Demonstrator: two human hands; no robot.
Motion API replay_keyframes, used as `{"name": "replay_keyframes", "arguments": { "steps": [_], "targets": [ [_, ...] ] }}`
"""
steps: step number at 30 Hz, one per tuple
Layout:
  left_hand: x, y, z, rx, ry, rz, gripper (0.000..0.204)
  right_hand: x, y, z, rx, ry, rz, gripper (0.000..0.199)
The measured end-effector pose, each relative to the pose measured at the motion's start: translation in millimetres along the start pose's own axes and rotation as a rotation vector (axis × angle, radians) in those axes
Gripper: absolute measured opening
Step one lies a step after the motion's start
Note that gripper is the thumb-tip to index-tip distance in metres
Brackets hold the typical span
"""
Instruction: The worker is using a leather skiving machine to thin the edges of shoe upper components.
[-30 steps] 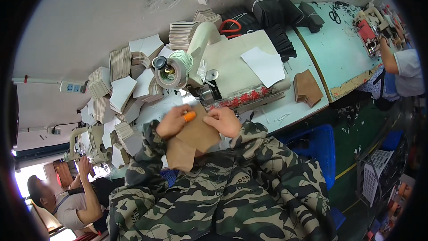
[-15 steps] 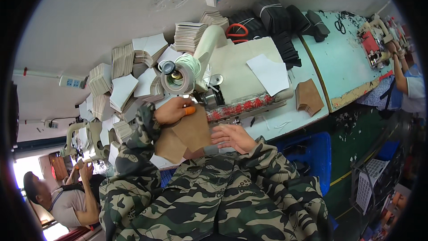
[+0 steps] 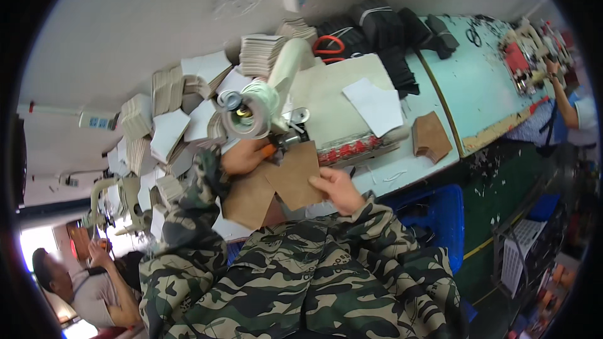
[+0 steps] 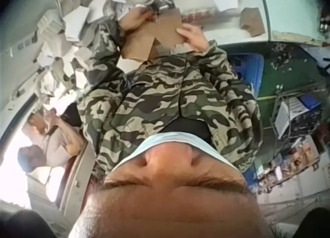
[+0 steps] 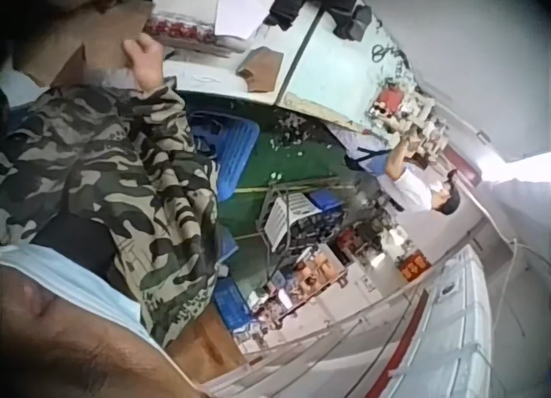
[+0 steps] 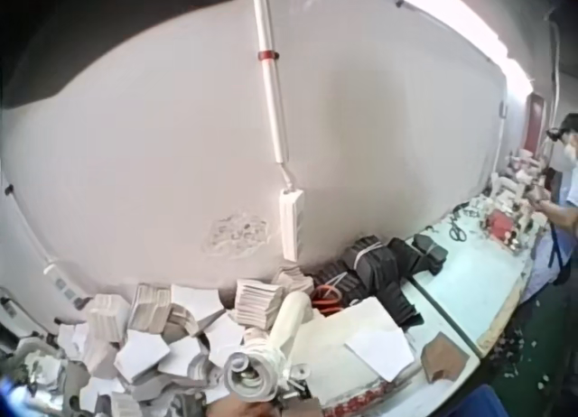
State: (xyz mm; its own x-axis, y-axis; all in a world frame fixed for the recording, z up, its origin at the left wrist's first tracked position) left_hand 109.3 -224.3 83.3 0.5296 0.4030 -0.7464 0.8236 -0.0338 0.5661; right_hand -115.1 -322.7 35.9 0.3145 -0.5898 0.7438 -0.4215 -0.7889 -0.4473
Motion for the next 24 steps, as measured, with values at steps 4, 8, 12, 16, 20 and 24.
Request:
{"name": "replay_keyframes", "arguments": {
  "steps": [4, 8, 12, 16, 20, 24],
  "targets": [
    [4.7, -48.4, -35.6, -0.125, 0.149, -0.219, 0.038, 129.9, 43.9, -19.5, -0.731, 0.739, -1.248, 0.026],
    [-12.1, -75.1, -52.1, 0.088, -0.065, -0.415, 0.036, 102.4, 35.3, -26.9, -0.729, 0.851, -1.502, 0.034],
    [-3.1, -58.1, -64.7, 0.062, 0.257, -0.573, 0.029, 22.2, -23.8, 3.8, 0.045, 0.163, -0.448, 0.031],
    [-4.3, -59.5, -57.9, -0.137, 0.154, -0.601, 0.030, 15.8, -37.0, 22.8, 0.107, 0.056, -0.220, 0.029],
    [-17.0, -50.9, -62.9, -0.328, 0.053, -0.397, 0.026, 24.4, -45.4, 18.1, 0.040, 0.113, -0.206, 0.026],
    [-17.4, -46.5, -58.1, -0.224, 0.059, -0.302, 0.022, 22.8, -40.9, 24.7, 0.101, 0.092, -0.290, 0.026]
  ]
}}
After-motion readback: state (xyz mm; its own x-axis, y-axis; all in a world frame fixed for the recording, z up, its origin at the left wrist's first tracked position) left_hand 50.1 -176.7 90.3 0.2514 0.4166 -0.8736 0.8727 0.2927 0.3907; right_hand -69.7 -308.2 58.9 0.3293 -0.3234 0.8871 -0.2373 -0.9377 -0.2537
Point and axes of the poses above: each hand's wrist, its own z-axis towards the middle knuckle, its own y-axis out of the back of the hand, x = y × z, the point moved 4 cm from there along z, towards the middle knuckle, and after that the axes turned 1 degree about -x, right-handed, at the moved point
